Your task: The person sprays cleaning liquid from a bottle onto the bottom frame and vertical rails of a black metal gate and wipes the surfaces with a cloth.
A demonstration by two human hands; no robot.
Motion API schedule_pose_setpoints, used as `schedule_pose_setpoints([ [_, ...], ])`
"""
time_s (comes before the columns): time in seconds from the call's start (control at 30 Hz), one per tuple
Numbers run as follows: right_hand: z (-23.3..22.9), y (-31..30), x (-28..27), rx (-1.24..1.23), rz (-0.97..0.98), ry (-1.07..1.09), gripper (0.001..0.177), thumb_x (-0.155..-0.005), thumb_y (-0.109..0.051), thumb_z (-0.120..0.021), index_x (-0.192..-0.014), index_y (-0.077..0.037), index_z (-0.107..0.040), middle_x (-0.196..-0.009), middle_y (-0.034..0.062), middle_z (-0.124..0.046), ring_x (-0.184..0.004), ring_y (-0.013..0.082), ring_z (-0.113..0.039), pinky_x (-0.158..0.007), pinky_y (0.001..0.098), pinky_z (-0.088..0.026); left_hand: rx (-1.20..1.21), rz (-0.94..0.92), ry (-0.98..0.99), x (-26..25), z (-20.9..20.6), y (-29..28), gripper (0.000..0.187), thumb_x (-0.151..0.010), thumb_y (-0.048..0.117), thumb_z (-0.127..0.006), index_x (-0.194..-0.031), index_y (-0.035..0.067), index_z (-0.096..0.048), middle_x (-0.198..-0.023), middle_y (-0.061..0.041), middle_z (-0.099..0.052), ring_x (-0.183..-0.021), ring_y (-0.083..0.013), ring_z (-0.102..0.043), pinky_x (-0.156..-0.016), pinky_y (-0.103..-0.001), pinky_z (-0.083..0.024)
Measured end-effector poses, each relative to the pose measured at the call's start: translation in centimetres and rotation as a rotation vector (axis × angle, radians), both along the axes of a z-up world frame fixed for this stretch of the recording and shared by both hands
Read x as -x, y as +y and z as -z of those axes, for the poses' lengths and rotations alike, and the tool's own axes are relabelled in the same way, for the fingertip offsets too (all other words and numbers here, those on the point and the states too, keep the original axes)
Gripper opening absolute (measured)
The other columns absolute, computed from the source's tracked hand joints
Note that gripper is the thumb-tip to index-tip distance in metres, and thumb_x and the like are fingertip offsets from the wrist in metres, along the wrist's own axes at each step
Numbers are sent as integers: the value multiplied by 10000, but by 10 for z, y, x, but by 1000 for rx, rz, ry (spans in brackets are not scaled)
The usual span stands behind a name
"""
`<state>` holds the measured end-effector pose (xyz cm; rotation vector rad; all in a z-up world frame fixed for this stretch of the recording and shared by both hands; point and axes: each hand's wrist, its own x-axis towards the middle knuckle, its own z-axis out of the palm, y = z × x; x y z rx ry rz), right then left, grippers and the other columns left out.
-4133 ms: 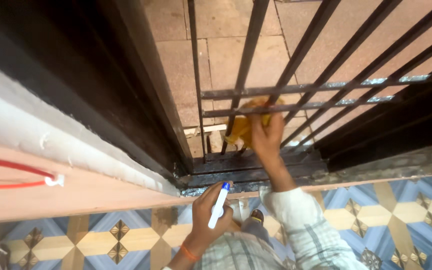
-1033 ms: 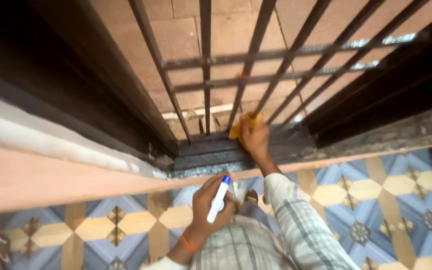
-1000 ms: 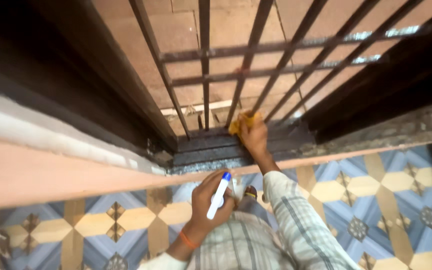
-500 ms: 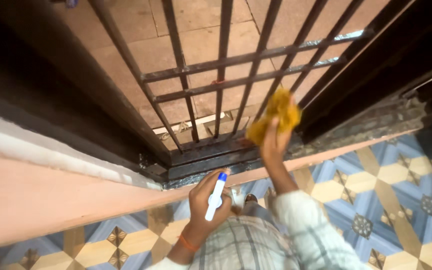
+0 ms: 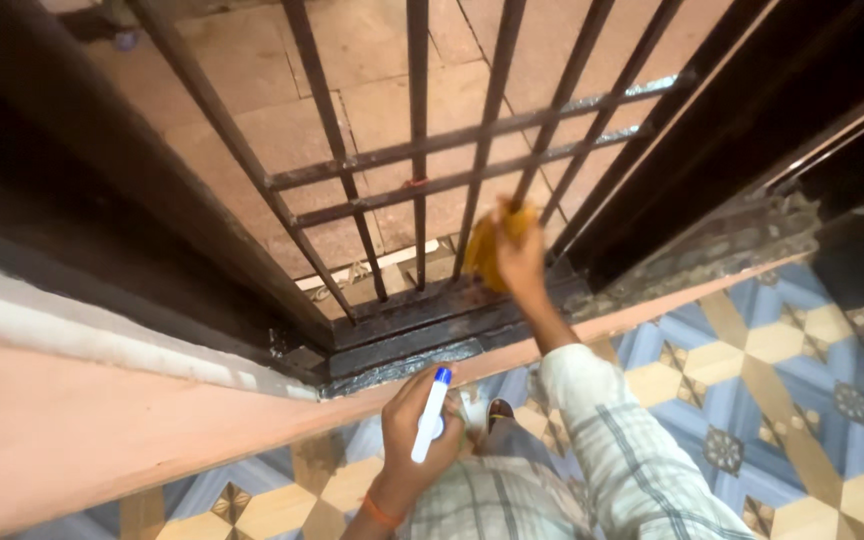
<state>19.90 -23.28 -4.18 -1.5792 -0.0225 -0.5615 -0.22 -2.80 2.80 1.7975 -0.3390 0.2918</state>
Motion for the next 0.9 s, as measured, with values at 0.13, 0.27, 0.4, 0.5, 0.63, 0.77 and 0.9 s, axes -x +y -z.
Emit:
schedule_pose_setpoints([
  [0.13, -76, -5, -12, -19, 75, -146, 378, -1006, -161, -607, -1364, -40, -586, -1205, 37, -672, -1080, 135, -639, -938, 299, -529, -15, 0, -21, 1, -6, 1, 480, -714, -85, -613, -1186, -36, -686, -1112, -173, -738, -722, -176, -734, -674, -284, -596],
  [0.27, -58, 4, -13, -106, 34, -161, 233, -1072, -169, -648, -1239, -11, -609, -1108, 37, -647, -1011, 119, -595, -888, 282, -485, 22, -5, 8, -1, -9, -1, 493, -686, -86, -612, -1172, -41, -689, -1126, -184, -729, -683, -182, -731, -639, -289, -588],
  [0.4, 22, -2, -8, -78, -43, -31, 187, -1089, -203, -633, -1136, -23, -612, -942, 2, -629, -863, 100, -582, -763, 264, -490, 17, -11, -32, 1, 1, 1, 470, -727, -77, -619, -1190, -36, -688, -1007, -148, -734, -718, -191, -729, -687, -296, -595],
  [0.5, 76, -2, 7, 59, -47, -26, 207, -1076, -207, -622, -1170, -24, -605, -1020, -3, -653, -960, 90, -605, -848, 254, -509, 5, 2, -11, 5, 10, 3, 495, -710, -67, -618, -1199, -40, -682, -962, -143, -728, -714, -195, -725, -689, -298, -595],
  [0.63, 40, -9, -8, 60, -54, 16, 188, -1044, -203, -678, -1117, -32, -648, -977, 4, -668, -919, 98, -613, -809, 265, -516, 3, -40, -49, 9, 1, 4, 497, -702, -73, -599, -1190, -36, -687, -1067, -172, -737, -726, -193, -737, -695, -302, -603],
  [0.77, -56, -11, -18, -76, 0, 4, 174, -1036, -180, -664, -1156, -57, -644, -965, -8, -658, -878, 106, -612, -769, 266, -515, 17, -49, 31, 9, -7, 6, 476, -697, -76, -600, -1162, -32, -694, -1091, -171, -745, -701, -186, -742, -645, -295, -597],
  [0.9, -70, -9, -18, 9, 17, -196, 161, -1068, -128, -633, -1201, -36, -626, -1026, 20, -657, -934, 117, -610, -811, 280, -506, 6, -48, 4, 3, -12, 3, 492, -695, -78, -600, -1174, -22, -698, -1147, -174, -739, -698, -174, -740, -651, -278, -597],
])
